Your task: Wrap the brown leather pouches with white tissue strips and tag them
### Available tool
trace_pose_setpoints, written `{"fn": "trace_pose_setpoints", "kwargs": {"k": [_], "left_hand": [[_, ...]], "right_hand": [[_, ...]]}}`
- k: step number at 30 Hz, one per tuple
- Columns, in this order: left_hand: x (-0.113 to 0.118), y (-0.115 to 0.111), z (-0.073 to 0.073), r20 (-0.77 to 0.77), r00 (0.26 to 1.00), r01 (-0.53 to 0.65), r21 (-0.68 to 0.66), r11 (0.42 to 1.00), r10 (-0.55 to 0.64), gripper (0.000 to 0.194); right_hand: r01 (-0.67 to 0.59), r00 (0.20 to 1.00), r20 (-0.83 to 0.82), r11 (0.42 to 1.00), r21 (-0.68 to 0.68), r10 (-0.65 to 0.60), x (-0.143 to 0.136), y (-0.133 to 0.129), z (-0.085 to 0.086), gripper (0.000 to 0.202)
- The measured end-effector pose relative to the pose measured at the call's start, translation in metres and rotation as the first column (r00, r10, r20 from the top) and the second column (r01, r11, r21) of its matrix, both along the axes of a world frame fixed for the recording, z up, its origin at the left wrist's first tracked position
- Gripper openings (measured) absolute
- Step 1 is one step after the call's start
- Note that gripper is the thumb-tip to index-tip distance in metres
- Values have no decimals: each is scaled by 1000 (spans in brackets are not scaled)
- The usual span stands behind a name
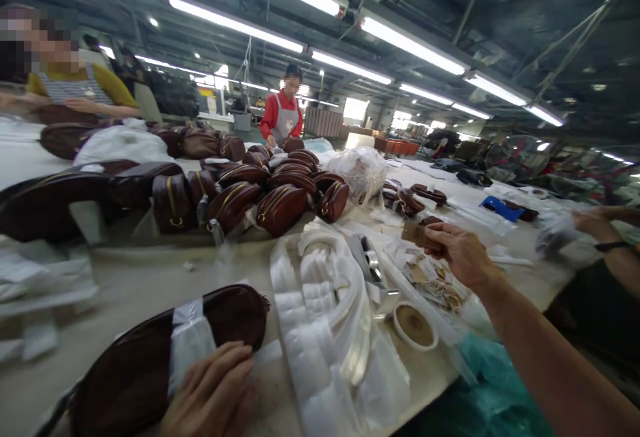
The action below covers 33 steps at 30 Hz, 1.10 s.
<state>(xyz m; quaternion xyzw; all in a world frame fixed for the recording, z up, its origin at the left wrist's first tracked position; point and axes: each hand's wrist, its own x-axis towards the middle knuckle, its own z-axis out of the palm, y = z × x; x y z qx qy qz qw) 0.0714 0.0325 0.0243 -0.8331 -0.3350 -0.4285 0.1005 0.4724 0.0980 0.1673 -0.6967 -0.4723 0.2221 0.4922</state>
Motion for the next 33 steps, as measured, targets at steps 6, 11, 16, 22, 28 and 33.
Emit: {"fn": "trace_pose_setpoints", "kwargs": {"k": [6, 11, 16, 22, 28, 33], "left_hand": [[50, 0, 43, 284, 958, 119, -307, 944, -29, 20], [53, 12, 52, 561, 818, 229, -519, 824, 126, 26], [29, 16, 61, 703, 644, 541, -697, 470, 302, 26], [26, 16, 59, 727, 637, 689, -686, 235, 256, 53], [28, 23, 51, 636, 733, 545, -761, 351, 242, 23], [18, 23, 42, 562, 782, 377, -770, 514, 268, 11]], "right_hand": [[-293, 887, -383, 955, -38, 257, -90, -7, -2, 33], [-483, 774, -512, 870, -97, 373, -144, -14, -15, 32], [-601, 679, -604, 789, -129, 417, -172, -18, -26, 34], [-667, 611, -652, 735, -118, 449, -183, -18, -31, 29], [-683, 646, -556, 721, -116, 523, -180, -15, -36, 29], [-702, 705, -205, 709, -65, 679, -173, -18, -41, 27]]}}
